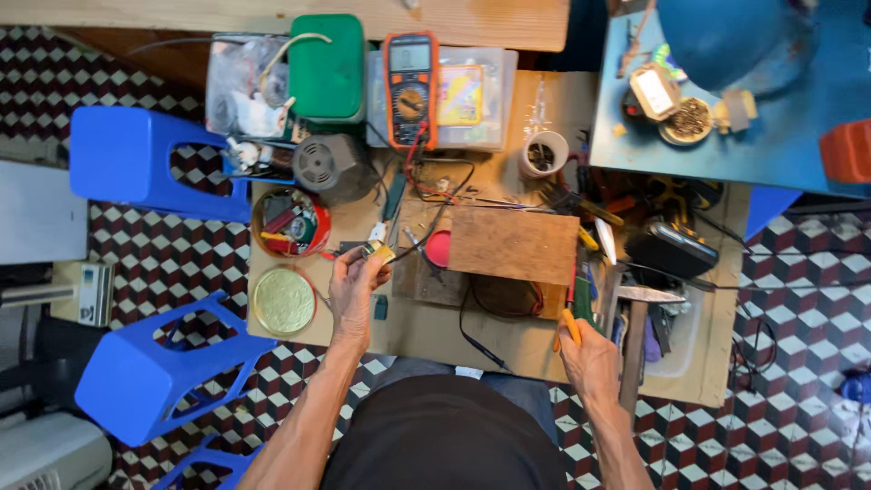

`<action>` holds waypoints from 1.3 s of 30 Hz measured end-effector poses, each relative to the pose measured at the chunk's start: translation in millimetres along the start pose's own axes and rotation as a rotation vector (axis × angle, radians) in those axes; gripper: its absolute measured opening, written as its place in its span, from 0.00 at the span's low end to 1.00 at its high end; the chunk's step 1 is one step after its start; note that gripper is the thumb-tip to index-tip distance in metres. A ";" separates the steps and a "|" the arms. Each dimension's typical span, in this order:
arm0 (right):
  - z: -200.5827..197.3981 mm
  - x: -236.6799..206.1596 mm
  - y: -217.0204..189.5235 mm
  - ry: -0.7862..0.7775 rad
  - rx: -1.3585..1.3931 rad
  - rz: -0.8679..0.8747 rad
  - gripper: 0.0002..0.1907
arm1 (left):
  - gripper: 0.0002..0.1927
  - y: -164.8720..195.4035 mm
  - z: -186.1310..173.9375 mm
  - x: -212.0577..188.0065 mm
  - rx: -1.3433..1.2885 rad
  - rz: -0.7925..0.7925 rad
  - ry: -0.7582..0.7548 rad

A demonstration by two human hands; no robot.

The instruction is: The person holds a small yellow electrical component and uses a screwdriver to adjust internal parts. They then use pliers to bend or remove a metal tab and a hammer to tap the component. The person continues to adjust the component with the screwdriver and pliers throughout the clip.

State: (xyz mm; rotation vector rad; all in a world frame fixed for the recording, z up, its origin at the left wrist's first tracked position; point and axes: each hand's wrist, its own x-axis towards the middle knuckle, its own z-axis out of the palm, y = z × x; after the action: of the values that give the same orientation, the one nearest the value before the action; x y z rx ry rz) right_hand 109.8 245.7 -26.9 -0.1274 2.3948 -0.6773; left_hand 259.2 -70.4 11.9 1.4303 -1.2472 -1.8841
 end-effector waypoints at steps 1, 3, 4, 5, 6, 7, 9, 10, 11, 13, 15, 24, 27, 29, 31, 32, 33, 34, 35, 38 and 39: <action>3.9 -0.9 -2.8 -0.055 -0.042 -0.052 0.13 | 0.25 -1.8 -9.3 1.8 -0.038 -0.010 0.071; 12.5 -1.4 -11.0 -0.163 -0.132 -0.151 0.14 | 0.24 -6.3 -28.9 0.7 -0.041 -0.037 0.136; 19.0 -1.8 -17.1 -0.144 -0.156 -0.252 0.17 | 0.24 -9.2 -38.2 -1.3 -0.042 -0.054 0.168; 27.7 -2.8 -25.0 -0.126 -0.179 -0.352 0.20 | 0.24 -12.3 -46.4 -3.3 -0.058 -0.042 0.168; 36.8 -5.2 -33.3 -0.109 -0.199 -0.450 0.24 | 0.24 -15.7 -53.5 -6.4 -0.071 -0.032 0.167; 46.9 -7.6 -43.0 -0.149 -0.201 -0.455 0.23 | 0.24 -18.9 -60.2 -9.9 -0.083 -0.022 0.164; 67.8 -10.0 -65.6 -0.219 -0.206 -0.462 0.23 | 0.25 -24.8 -71.0 -16.5 -0.081 -0.072 0.206; 81.4 -10.6 -79.3 -0.181 -0.214 -0.486 0.21 | 0.25 -27.9 -75.0 -19.6 -0.080 -0.097 0.225; 96.1 -10.7 -93.8 -0.145 -0.220 -0.509 0.20 | 0.26 -31.1 -79.4 -23.5 -0.080 -0.098 0.212; 117.8 -4.2 -120.7 -0.115 -0.285 -0.520 0.21 | 0.27 -37.5 -86.8 -29.3 -0.080 -0.095 0.184; 139.0 2.2 -146.1 -0.052 -0.331 -0.474 0.20 | 0.28 -42.1 -92.1 -37.0 -0.055 -0.067 0.136; 167.5 9.1 -168.5 -0.058 -0.302 -0.563 0.19 | 0.30 -16.6 -90.0 -59.5 -0.273 -0.079 -0.193; 157.2 10.3 -155.9 -0.194 -0.221 -0.527 0.20 | 0.29 4.1 -82.9 -59.0 -0.406 -0.110 -0.312; 143.0 2.4 -147.2 -0.327 -0.123 -0.429 0.21 | 0.28 15.5 -76.7 -58.3 -0.447 -0.130 -0.364; 111.7 -14.4 -133.2 -0.474 0.008 -0.267 0.19 | 0.28 24.4 -68.8 -56.1 -0.446 -0.140 -0.396; 93.8 -28.3 -125.7 -0.452 0.162 -0.265 0.16 | 0.28 27.9 -64.0 -54.0 -0.443 -0.140 -0.409; 73.6 -43.8 -117.6 -0.422 0.314 -0.260 0.13 | 0.27 30.5 -57.7 -52.1 -0.442 -0.144 -0.428; 53.9 -57.7 -110.5 -0.276 0.284 -0.290 0.11 | 0.27 32.0 -49.7 -49.3 -0.441 -0.153 -0.451; 36.6 -68.2 -105.7 -0.129 0.251 -0.317 0.09 | 0.28 33.7 -41.4 -45.1 -0.414 -0.140 -0.471; -0.7 -68.3 -99.4 0.185 0.234 -0.287 0.09 | 0.28 36.6 -8.5 -32.2 -0.251 -0.057 -0.517; -6.1 -58.7 -99.3 0.258 0.143 -0.357 0.09 | 0.28 36.7 6.1 -28.6 -0.144 0.000 -0.521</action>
State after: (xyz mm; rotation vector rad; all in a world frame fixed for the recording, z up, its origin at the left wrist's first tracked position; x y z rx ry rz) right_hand 145.0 177.5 59.4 -0.4379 2.5838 -1.0842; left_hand 257.9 -63.2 58.2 0.8894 -1.2916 -2.3843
